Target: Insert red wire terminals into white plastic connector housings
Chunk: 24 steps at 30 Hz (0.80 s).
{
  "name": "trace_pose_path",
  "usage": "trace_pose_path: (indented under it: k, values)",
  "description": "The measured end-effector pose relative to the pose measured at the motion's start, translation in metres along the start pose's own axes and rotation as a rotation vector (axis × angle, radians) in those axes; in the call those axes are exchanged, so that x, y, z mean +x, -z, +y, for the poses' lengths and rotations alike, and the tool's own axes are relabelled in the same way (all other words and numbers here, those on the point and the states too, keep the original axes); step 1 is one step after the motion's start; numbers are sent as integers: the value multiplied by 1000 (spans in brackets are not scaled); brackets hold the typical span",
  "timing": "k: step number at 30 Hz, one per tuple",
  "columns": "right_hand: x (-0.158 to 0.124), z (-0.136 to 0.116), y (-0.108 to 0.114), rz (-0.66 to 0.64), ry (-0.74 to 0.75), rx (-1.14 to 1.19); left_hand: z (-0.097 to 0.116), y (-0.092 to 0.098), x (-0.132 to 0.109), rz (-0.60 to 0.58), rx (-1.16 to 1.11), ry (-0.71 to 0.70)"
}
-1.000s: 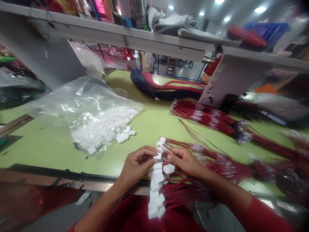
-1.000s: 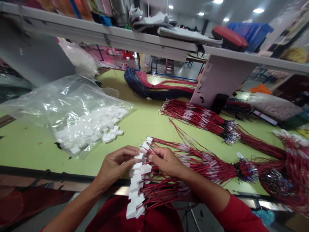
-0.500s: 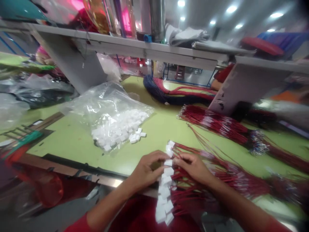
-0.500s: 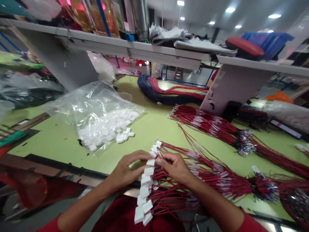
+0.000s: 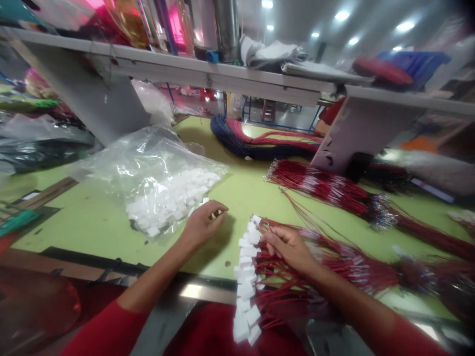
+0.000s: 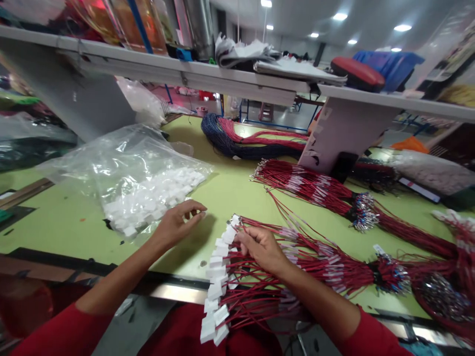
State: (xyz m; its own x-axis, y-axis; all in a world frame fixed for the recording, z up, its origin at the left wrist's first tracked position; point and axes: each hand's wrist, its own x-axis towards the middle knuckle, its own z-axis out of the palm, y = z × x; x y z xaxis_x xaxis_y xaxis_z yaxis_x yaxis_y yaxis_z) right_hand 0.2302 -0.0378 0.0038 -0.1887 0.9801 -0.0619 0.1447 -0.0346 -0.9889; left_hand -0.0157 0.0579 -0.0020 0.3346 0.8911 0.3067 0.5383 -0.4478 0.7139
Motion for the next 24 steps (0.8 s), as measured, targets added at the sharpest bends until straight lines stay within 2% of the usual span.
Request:
trace_pose_path:
  k: [2, 4, 8, 16, 24]
  values:
    - [-1, -2, -1, -35, -10, 23, 20, -5, -10, -15, -447, 234]
    - [-2, -4, -2, -44, -30, 51, 38, -10, -18, -53, -775, 429]
    - [-3, -8, -4, 7, -26, 58, 56, -17, -27, -111, -1102, 657]
    - [-4, -10, -4, -48, -61, 38, 61, -20, -35, -109, -1212, 741]
    - [-5, -4, -9, -15, -47, -55, 65, -25, -50, -123, -961, 585]
